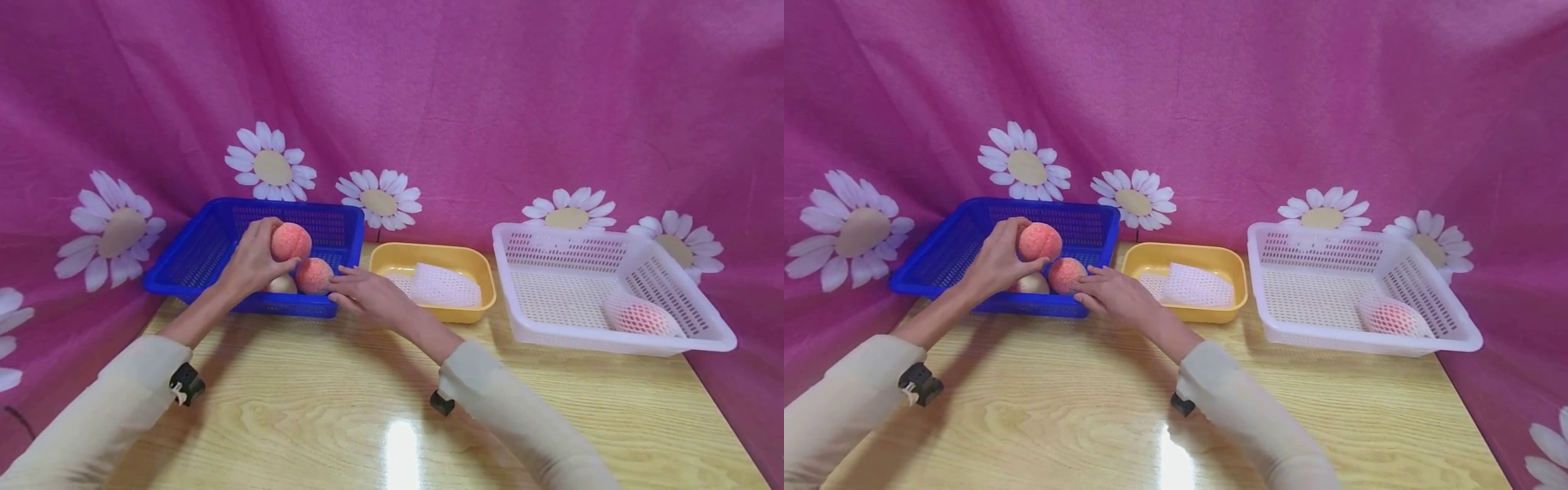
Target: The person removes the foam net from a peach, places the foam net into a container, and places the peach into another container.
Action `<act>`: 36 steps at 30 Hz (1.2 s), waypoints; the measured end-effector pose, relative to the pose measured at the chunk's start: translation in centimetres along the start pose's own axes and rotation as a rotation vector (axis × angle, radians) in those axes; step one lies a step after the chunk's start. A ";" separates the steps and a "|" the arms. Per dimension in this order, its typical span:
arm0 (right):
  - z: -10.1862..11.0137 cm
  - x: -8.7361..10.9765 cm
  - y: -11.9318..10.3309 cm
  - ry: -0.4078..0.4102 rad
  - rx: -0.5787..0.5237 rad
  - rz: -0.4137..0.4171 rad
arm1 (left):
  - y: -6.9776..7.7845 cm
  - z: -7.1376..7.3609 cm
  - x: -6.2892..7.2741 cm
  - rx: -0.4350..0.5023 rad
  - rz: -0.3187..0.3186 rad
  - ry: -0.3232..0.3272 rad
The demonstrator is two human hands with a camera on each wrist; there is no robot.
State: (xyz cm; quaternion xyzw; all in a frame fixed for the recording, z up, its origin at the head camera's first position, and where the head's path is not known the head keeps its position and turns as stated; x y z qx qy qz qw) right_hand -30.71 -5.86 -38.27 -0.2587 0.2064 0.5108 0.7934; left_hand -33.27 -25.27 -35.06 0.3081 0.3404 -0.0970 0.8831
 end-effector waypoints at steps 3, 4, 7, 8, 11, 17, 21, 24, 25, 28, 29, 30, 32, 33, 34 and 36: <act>0.0 -0.1 0.0 0.003 0.000 0.020 | -0.1 -0.1 -0.2 -0.013 0.007 -0.013; -0.1 -0.1 0.0 0.002 -0.001 0.027 | -0.1 -0.2 -0.3 -0.017 0.009 -0.017; 0.0 -0.1 0.0 -0.001 -0.008 0.047 | -0.3 -0.3 -0.5 -0.026 0.014 -0.027; 0.0 -0.1 0.0 -0.001 -0.009 0.052 | -0.3 -0.4 -0.6 -0.029 0.016 -0.031; 0.1 -0.2 0.0 -0.006 -0.020 0.063 | -0.6 -0.4 -0.7 -0.048 0.026 -0.038; -0.3 -0.3 0.0 -0.052 -0.024 0.058 | -1.5 -0.8 -0.8 -0.097 0.085 -0.080; -0.5 -0.2 0.1 -0.071 -0.001 0.044 | -1.9 -1.1 -0.9 -0.122 0.098 -0.102; -0.5 -0.1 0.1 -0.073 -0.002 0.033 | -2.0 -1.4 -1.0 -0.142 0.104 -0.116; -0.5 -0.1 0.1 -0.075 -0.005 0.029 | -2.1 -1.5 -1.0 -0.149 0.103 -0.122; -0.6 0.0 0.2 -0.081 -0.013 0.013 | -2.4 -1.8 -0.9 -0.169 0.102 -0.147; -0.6 0.1 0.2 -0.084 -0.015 0.007 | -2.5 -1.9 -0.9 -0.171 0.105 -0.156; -0.6 0.1 0.2 -0.088 -0.016 0.002 | -2.6 -2.1 -0.9 -0.175 0.110 -0.166; -0.6 0.1 0.2 -0.092 -0.015 -0.006 | -2.8 -2.2 -0.9 -0.183 0.121 -0.182; -0.6 0.1 0.2 -0.094 -0.016 -0.010 | -2.9 -2.3 -0.9 -0.186 0.132 -0.190; -0.6 0.1 0.2 -0.095 -0.016 -0.010 | -3.0 -2.4 -0.8 -0.188 0.141 -0.196; -0.5 0.1 0.2 -0.097 -0.014 -0.008 | -3.2 -2.6 -0.8 -0.200 0.162 -0.215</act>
Point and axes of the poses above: each hand's wrist, its own x-axis away from the middle knuckle, its own z-axis out of the back of the hand, y = z × x, the point moved 7 cm from there along -x, towards the middle knuckle, and after that the axes turned 15 degrees about y, right-handed, at the moved point
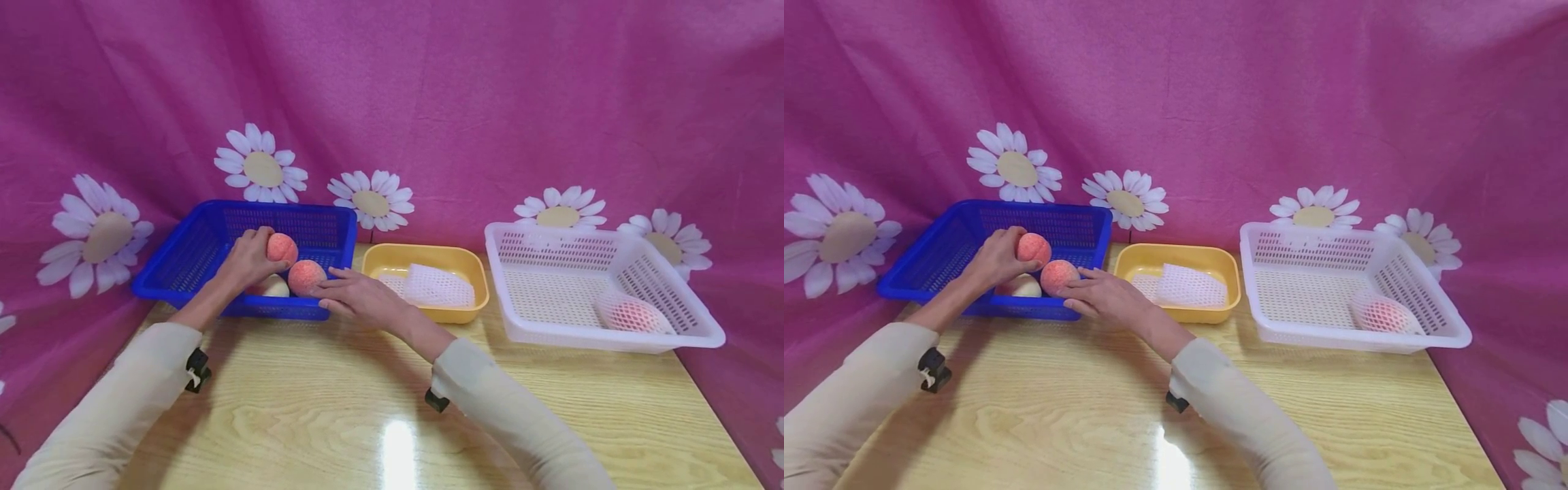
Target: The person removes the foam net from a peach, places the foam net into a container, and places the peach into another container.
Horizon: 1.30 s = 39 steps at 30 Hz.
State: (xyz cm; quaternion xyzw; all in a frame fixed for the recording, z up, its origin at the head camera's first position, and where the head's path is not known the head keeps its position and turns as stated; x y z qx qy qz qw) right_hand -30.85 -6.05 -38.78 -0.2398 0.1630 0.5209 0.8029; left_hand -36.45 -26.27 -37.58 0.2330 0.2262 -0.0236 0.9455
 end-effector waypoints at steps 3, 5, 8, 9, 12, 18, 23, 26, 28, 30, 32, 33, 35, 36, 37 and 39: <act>0.0 0.0 -0.1 0.000 0.006 0.016 | -0.3 -0.3 0.1 -0.017 0.024 -0.025; -0.1 0.0 -0.3 0.002 0.014 0.035 | -0.5 -0.4 0.1 -0.024 0.031 -0.036; -0.1 0.0 -0.5 0.013 0.025 0.069 | -0.7 -0.6 0.1 -0.032 0.024 -0.047; 0.0 0.0 -0.5 0.017 0.028 0.078 | -0.7 -0.7 0.1 -0.033 0.020 -0.054; 0.0 0.0 -0.6 0.022 0.036 0.091 | -0.7 -1.0 0.1 -0.042 0.011 -0.076; 0.0 0.0 -0.5 0.016 0.027 0.064 | -0.8 -1.3 0.1 -0.044 0.021 -0.101; 0.1 0.0 -0.4 0.019 0.038 0.061 | -0.9 -1.6 0.0 -0.042 0.052 -0.135; 0.2 0.0 -0.5 0.024 0.047 0.079 | -0.9 -1.8 0.0 -0.042 0.066 -0.156; 0.2 0.0 -0.5 0.023 0.049 0.083 | -1.0 -1.9 -0.1 -0.036 0.067 -0.163; 0.2 0.1 -0.5 0.021 0.051 0.089 | -1.1 -2.1 -0.1 -0.032 0.064 -0.166; 0.1 0.0 -0.4 0.016 0.045 0.079 | -1.1 -2.1 -0.2 -0.028 0.054 -0.160; 0.1 0.0 -0.4 0.015 0.044 0.078 | -1.2 -2.2 -0.3 -0.026 0.055 -0.164; 0.1 0.1 -0.4 0.016 0.039 0.080 | -1.2 -2.3 -0.4 -0.026 0.062 -0.172; 0.1 0.1 -0.4 0.018 0.036 0.080 | -1.3 -2.4 -0.4 -0.026 0.066 -0.178; 0.1 0.1 -0.4 0.020 0.035 0.080 | -1.3 -2.5 -0.4 -0.027 0.071 -0.184; 0.1 0.2 -0.4 0.024 0.035 0.083 | -1.3 -2.6 -0.5 -0.028 0.080 -0.200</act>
Point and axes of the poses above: each hand's wrist, its own x-axis away from the middle knuckle, its own z-axis out of the back of the hand, y = z × x, the point moved 7 cm from there along -x, towards the middle knuckle, and after that the axes turned 15 degrees about y, right-handed, at the moved point
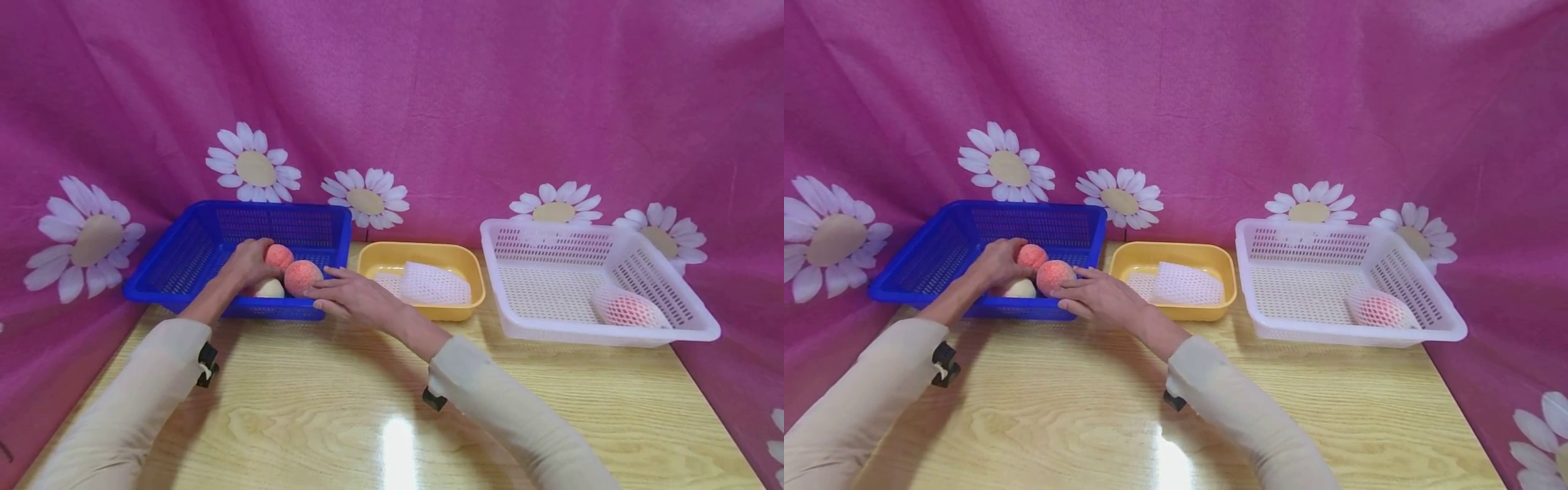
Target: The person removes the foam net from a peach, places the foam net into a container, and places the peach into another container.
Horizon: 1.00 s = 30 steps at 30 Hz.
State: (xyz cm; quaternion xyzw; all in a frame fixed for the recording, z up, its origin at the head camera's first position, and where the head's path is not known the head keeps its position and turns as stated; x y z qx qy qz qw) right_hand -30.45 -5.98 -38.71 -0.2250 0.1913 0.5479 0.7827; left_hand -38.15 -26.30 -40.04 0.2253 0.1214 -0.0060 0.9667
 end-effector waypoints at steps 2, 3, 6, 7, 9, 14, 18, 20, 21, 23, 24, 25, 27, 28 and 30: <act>-0.1 0.0 0.0 0.004 -0.003 -0.003 | -0.1 0.1 0.1 -0.003 0.001 -0.002; -0.1 0.0 0.0 0.006 -0.002 -0.002 | -0.1 0.1 0.1 -0.006 -0.001 -0.004; -0.1 -0.1 -0.1 0.008 -0.007 -0.001 | -0.2 0.4 0.2 -0.002 -0.002 -0.001; -0.1 -0.1 -0.2 0.007 -0.009 -0.002 | -0.2 0.5 0.3 -0.001 0.001 -0.002; -0.2 -0.2 -0.2 0.001 -0.017 -0.006 | -0.4 0.6 0.3 0.001 0.010 -0.005; -0.3 -0.3 -0.3 -0.010 -0.027 -0.016 | -0.7 0.8 0.2 -0.009 0.021 0.001; -0.3 -0.3 -0.3 -0.003 -0.031 -0.009 | -0.3 1.3 0.2 -0.010 -0.006 0.028; -0.3 -0.3 -0.3 -0.003 -0.035 -0.016 | 0.1 1.6 0.2 -0.004 -0.032 0.053; -0.3 -0.3 -0.3 -0.005 -0.036 -0.023 | 0.3 1.8 0.2 0.002 -0.043 0.061; -0.2 -0.3 -0.2 -0.002 -0.032 -0.029 | 0.7 2.0 0.2 0.021 -0.059 0.076; -0.2 -0.3 -0.2 0.000 -0.024 -0.027 | 0.9 2.2 0.2 0.034 -0.063 0.081; -0.1 -0.3 -0.3 0.005 -0.014 -0.021 | 1.2 2.3 0.3 0.047 -0.072 0.087; 0.0 -0.3 -0.3 0.019 0.004 -0.011 | 1.9 2.6 0.3 0.073 -0.090 0.099; 0.2 -0.4 -0.4 0.029 0.008 -0.004 | 2.2 2.7 0.3 0.084 -0.101 0.110; 0.4 -0.4 -0.4 0.041 0.018 -0.001 | 2.9 3.0 0.4 0.103 -0.125 0.130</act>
Point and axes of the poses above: each hand's wrist, its own x-axis away from the middle knuckle, its own z-axis out of the back of the hand, y = z × x, the point moved 7 cm from there along -x, towards the middle knuckle, and after that the axes turned 15 degrees about y, right-handed, at the moved point
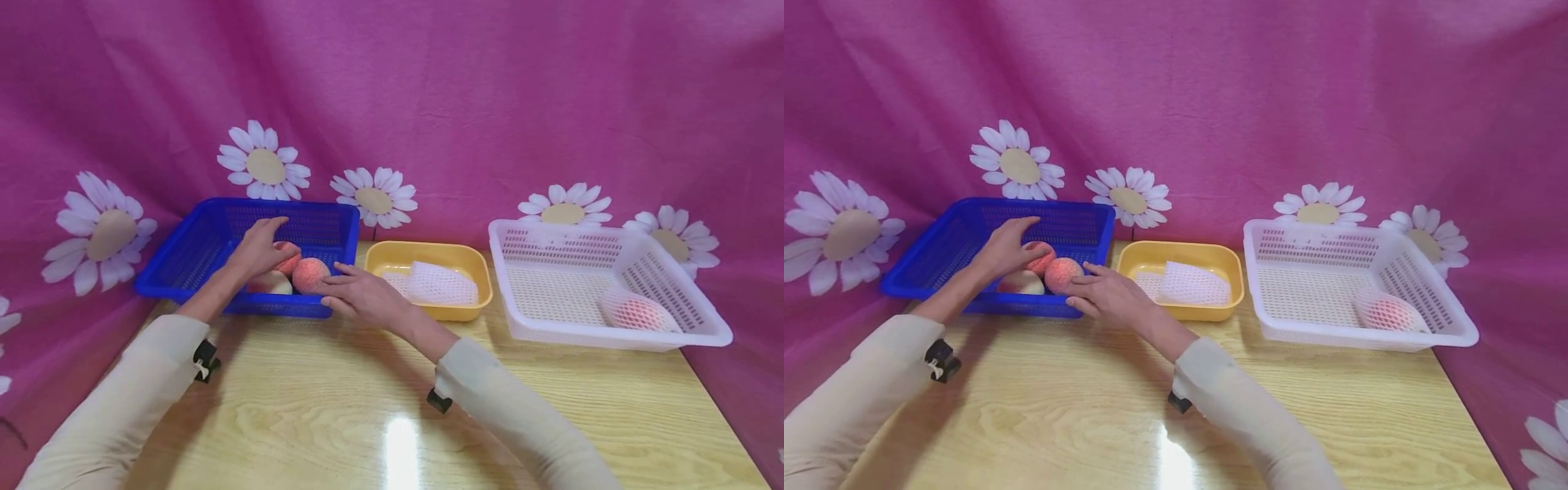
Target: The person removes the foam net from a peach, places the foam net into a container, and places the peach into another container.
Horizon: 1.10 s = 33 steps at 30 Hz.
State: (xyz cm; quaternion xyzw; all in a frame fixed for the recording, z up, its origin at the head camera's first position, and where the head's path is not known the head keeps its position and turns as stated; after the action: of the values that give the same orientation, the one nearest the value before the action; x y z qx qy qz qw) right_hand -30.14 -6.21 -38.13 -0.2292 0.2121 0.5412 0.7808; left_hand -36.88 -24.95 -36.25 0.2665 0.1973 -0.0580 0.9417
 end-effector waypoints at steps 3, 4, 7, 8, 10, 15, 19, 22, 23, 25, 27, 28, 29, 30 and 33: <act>0.4 0.0 0.2 -0.010 0.007 -0.033 | 1.0 0.0 0.0 0.016 -0.030 0.017; 0.6 -0.1 0.3 -0.016 0.001 -0.061 | 1.3 0.0 0.0 0.019 -0.038 0.021; 1.5 -0.1 1.1 -0.033 -0.003 -0.179 | 2.1 -0.2 0.1 0.023 -0.063 0.032; 2.0 -0.1 1.3 -0.030 -0.008 -0.213 | 2.3 -0.2 0.1 0.022 -0.074 0.038; 3.0 -0.1 1.7 -0.016 -0.022 -0.276 | 2.7 -0.3 0.2 0.015 -0.087 0.042; 5.5 0.0 2.3 0.014 -0.049 -0.340 | 3.7 -0.5 0.6 -0.010 -0.119 0.036; 7.3 0.4 2.5 0.031 -0.005 -0.325 | 4.9 -0.6 0.7 -0.009 -0.164 0.060; 8.4 0.9 2.8 0.045 0.038 -0.314 | 6.1 -0.8 0.8 -0.002 -0.196 0.070; 8.8 1.1 2.9 0.049 0.046 -0.309 | 6.5 -0.9 0.8 0.001 -0.209 0.071; 9.3 1.7 3.2 0.053 0.069 -0.309 | 7.3 -1.1 1.0 0.011 -0.233 0.073; 9.8 2.2 3.5 0.059 0.090 -0.311 | 8.3 -1.3 1.2 0.025 -0.266 0.083; 10.0 2.5 3.7 0.059 0.102 -0.312 | 8.7 -1.3 1.2 0.031 -0.279 0.087; 10.1 2.8 3.8 0.059 0.116 -0.312 | 9.2 -1.4 1.3 0.035 -0.292 0.090; 10.3 3.1 4.0 0.056 0.133 -0.315 | 9.6 -1.5 1.4 0.042 -0.301 0.091; 10.7 4.0 4.4 0.046 0.183 -0.327 | 10.8 -1.9 1.7 0.050 -0.312 0.081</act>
State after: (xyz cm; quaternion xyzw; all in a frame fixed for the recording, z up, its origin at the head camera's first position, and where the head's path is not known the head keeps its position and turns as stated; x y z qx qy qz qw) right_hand -32.09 4.44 -32.41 -0.2010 0.2379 0.3801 0.8709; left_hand -33.69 -14.82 -33.23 0.2582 0.2726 -0.1976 0.9055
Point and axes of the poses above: each hand's wrist, its own x-axis away from the middle knuckle, its own z-axis out of the back of the hand, y = z × x, the point moved 7 cm from there along -x, towards the middle knuckle, and after that the axes turned 15 degrees about y, right-handed, at the moved point
